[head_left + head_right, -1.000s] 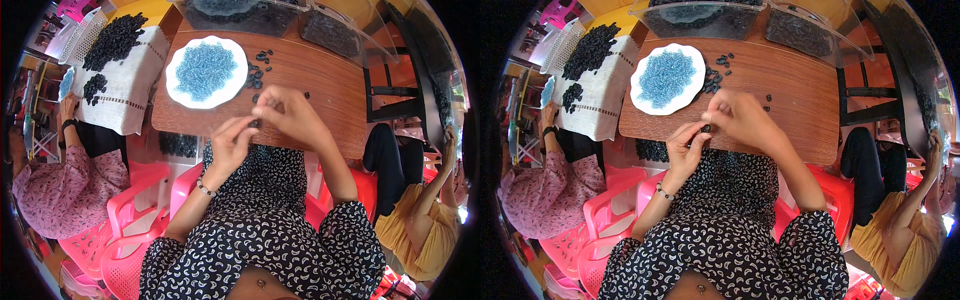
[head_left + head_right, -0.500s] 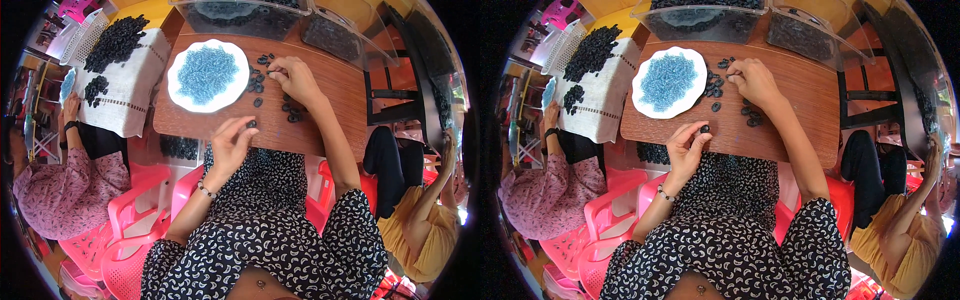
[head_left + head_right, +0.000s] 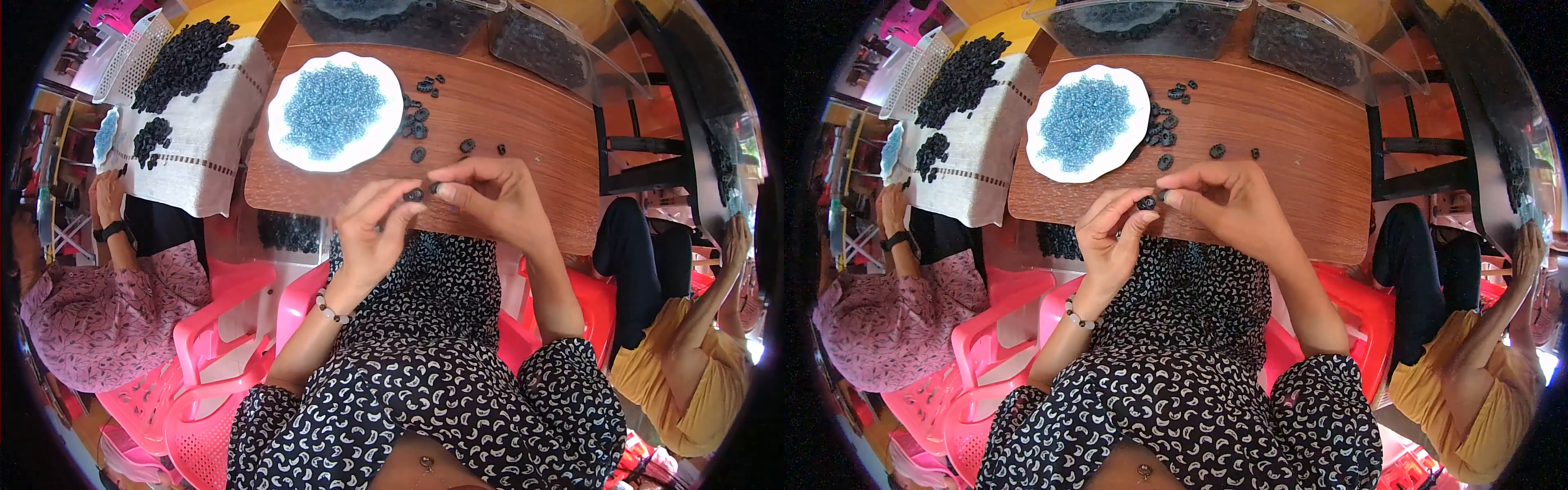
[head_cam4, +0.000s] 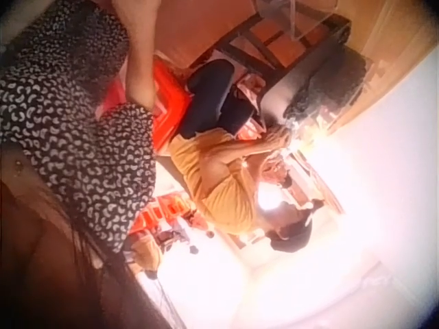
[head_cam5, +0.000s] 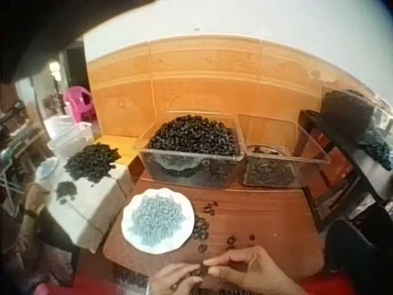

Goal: The person picks up a black plastic component and a small metal pin by hand, inserts the pin into the component, and places the assembled piece onto the table.

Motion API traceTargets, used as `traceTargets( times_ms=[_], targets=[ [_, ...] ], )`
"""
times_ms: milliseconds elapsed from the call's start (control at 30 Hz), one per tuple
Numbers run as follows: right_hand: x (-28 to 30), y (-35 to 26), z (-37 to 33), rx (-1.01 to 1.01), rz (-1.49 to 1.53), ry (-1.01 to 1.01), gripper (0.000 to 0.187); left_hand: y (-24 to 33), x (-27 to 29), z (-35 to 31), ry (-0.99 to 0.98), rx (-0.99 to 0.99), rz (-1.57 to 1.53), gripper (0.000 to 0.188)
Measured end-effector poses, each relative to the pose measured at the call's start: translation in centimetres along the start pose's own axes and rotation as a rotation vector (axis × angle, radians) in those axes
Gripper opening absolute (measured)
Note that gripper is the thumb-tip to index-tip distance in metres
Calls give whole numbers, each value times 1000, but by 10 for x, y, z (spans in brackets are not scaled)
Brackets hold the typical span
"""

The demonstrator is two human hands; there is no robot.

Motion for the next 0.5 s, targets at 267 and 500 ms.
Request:
traceTargets(
  times_ms=[267,500],
  targets=[
    [-6,1,-20,-45,35,82,14,18,-8,-2,-49,-103,93,25],
    [-8,-2,-26,8,-218,128,14,23,-13,-5,-59,-136,171,24]
  ],
)
Point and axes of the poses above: each hand's wrist, its own z-axis towards the middle knuckle, its own x-axis out of the back of the hand, y = z × x, the point moved 10 cm from there along z, towards the middle knuckle, and after that the axes turned 9 degrees about -y, right-handed, at the moved point
